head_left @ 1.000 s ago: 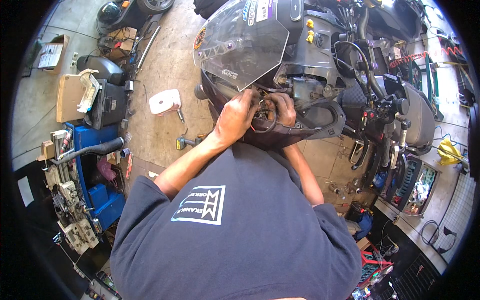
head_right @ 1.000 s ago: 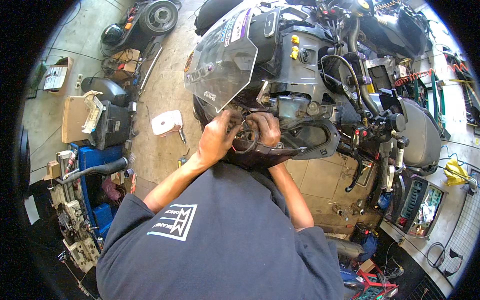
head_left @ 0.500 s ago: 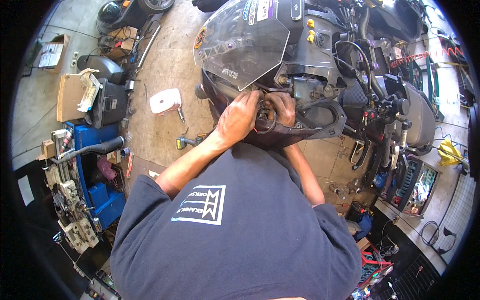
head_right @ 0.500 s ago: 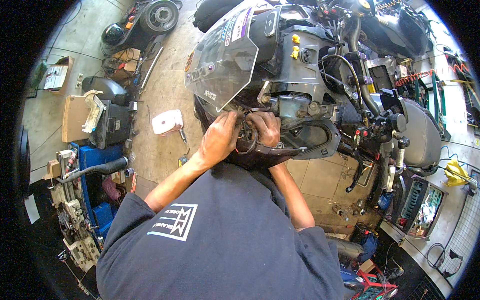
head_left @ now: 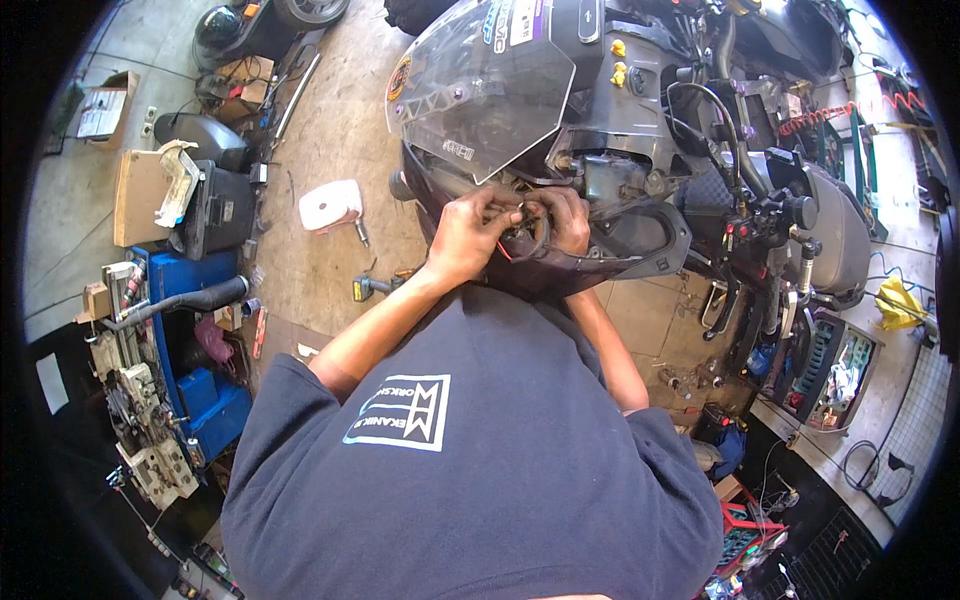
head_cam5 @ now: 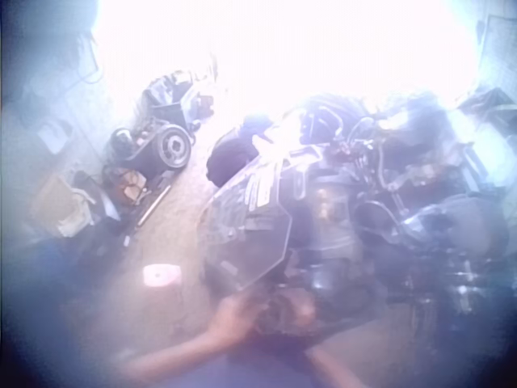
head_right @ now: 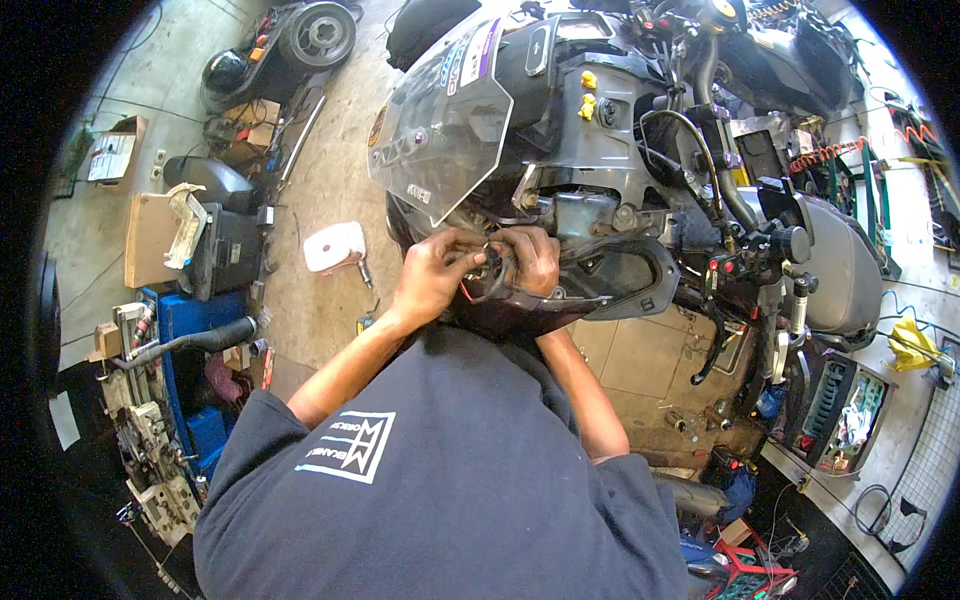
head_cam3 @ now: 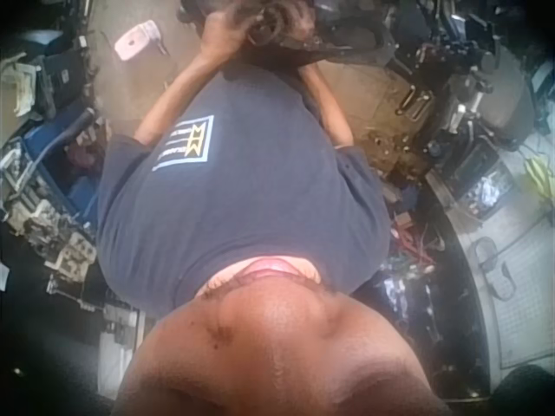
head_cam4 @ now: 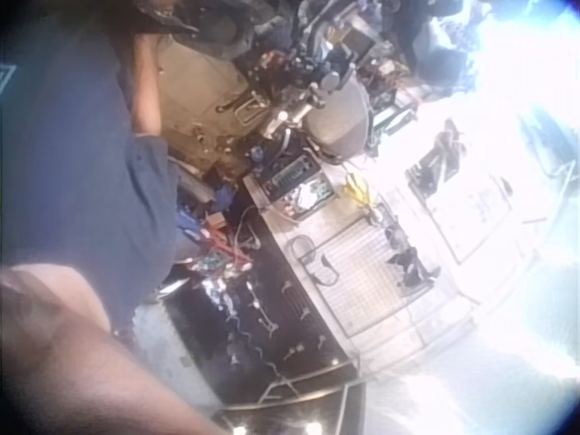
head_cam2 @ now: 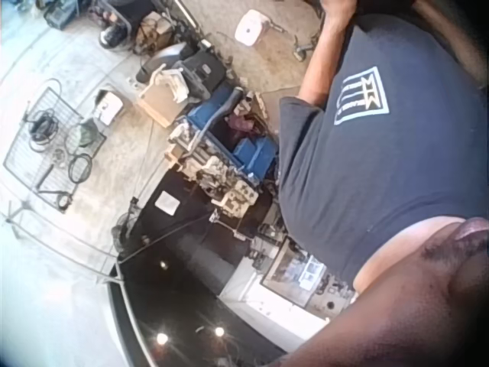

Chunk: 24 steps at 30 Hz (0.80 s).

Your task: The person detaches a plastic fairing panel from a wall rack and carries it to a motorcycle. They then align the fairing with the motorcycle's frame and connect several electrical wires by hand before using a screwdriver to secure the components.

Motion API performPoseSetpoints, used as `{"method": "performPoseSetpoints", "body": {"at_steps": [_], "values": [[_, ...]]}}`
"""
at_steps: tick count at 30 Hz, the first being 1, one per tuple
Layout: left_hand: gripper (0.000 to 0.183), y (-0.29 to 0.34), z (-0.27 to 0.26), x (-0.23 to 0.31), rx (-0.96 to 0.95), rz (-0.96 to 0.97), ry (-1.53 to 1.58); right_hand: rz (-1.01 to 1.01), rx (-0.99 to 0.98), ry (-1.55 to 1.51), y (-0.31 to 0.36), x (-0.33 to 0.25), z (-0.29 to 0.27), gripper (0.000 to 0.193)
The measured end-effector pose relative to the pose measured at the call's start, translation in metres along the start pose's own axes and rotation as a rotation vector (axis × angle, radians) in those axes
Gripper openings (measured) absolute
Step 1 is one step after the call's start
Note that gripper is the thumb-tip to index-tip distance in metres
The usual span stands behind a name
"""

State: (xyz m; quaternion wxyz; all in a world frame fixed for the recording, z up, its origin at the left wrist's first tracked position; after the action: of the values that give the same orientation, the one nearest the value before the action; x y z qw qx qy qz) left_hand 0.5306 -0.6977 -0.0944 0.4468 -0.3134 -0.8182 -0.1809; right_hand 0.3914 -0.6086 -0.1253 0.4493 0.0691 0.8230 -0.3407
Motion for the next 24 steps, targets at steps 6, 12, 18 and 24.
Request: {"method": "performPoseSetpoints", "body": {"at_steps": [6, 12, 18, 24], "values": [[0.025, -0.006, 0.0, -0.012, -0.132, -0.286, 0.389, -0.021, 0.015, -0.018, 0.0, 0.003, 0.002, 0.016], [0.029, -0.01, 0.0, -0.005, -0.172, -0.266, 0.299, -0.009, 0.022, -0.052, 0.003, 0.004, 0.002, 0.017], [0.026, -0.009, 0.0, -0.003, -0.158, -0.254, 0.288, 0.098, 0.025, -0.167, 0.008, 0.004, 0.002, 0.019], [0.025, -0.007, 0.0, -0.008, -0.117, -0.197, 0.124, 0.182, 0.042, -0.225, 0.019, 0.014, 0.002, 0.017]]}}
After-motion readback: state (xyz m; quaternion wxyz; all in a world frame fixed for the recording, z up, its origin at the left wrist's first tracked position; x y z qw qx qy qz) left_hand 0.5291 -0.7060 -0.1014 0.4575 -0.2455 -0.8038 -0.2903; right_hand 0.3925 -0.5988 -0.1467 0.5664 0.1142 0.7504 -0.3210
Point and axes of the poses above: each hand's wrist, its own y-axis away from the middle knuckle, its own z-axis out of the palm, x = y × z, the point moved 2 cm from there along -y, towards the middle knuckle, and after that the axes turned 11 degrees about -y, right-handed, at the moved point
